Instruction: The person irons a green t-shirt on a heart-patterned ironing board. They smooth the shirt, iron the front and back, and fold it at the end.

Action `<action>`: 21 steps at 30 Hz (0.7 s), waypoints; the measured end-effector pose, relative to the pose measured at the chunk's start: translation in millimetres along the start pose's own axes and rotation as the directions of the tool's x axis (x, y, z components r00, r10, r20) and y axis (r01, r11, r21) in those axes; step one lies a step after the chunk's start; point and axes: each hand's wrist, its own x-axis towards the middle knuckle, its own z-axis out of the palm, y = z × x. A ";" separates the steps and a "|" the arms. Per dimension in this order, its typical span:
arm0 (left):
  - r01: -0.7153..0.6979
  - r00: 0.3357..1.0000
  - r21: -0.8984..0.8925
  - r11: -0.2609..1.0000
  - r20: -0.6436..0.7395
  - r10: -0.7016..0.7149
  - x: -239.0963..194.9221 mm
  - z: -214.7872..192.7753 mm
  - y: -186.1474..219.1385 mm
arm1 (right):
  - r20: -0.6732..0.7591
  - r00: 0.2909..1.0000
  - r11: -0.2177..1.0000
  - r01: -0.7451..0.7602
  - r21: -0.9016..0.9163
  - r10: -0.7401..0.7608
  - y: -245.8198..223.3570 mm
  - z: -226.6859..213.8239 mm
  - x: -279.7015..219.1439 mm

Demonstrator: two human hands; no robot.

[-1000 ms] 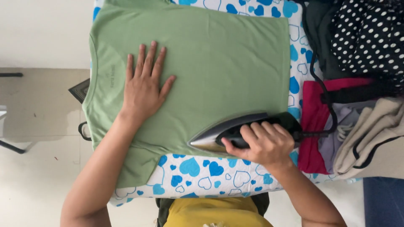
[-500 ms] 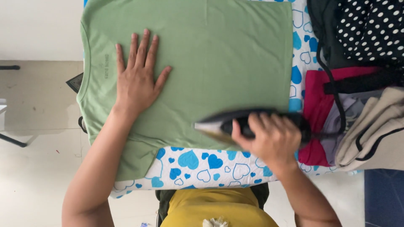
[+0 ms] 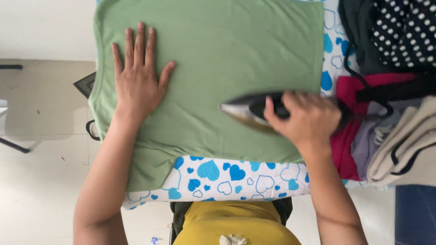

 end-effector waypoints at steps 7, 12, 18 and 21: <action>0.093 0.996 0.051 0.994 -0.014 -0.092 1.3 7.0 -12.6 | 0.016 0.990 0.963 0.135 0.232 -0.142 -28.3 -47.6 -28.9; 0.082 0.995 0.057 0.995 -0.064 -0.078 0.8 10.8 -14.9 | -0.014 0.998 0.998 0.067 0.009 -0.066 1.5 16.8 -7.3; 0.061 0.998 0.017 0.998 -0.022 -0.061 -6.5 7.3 -10.9 | 0.003 0.997 0.992 -0.078 -0.097 0.079 4.4 35.4 39.6; 0.098 0.995 0.024 0.995 -0.033 -0.097 -4.3 -1.0 1.8 | 0.642 0.715 0.938 -0.345 -0.020 0.276 -21.8 -21.2 43.8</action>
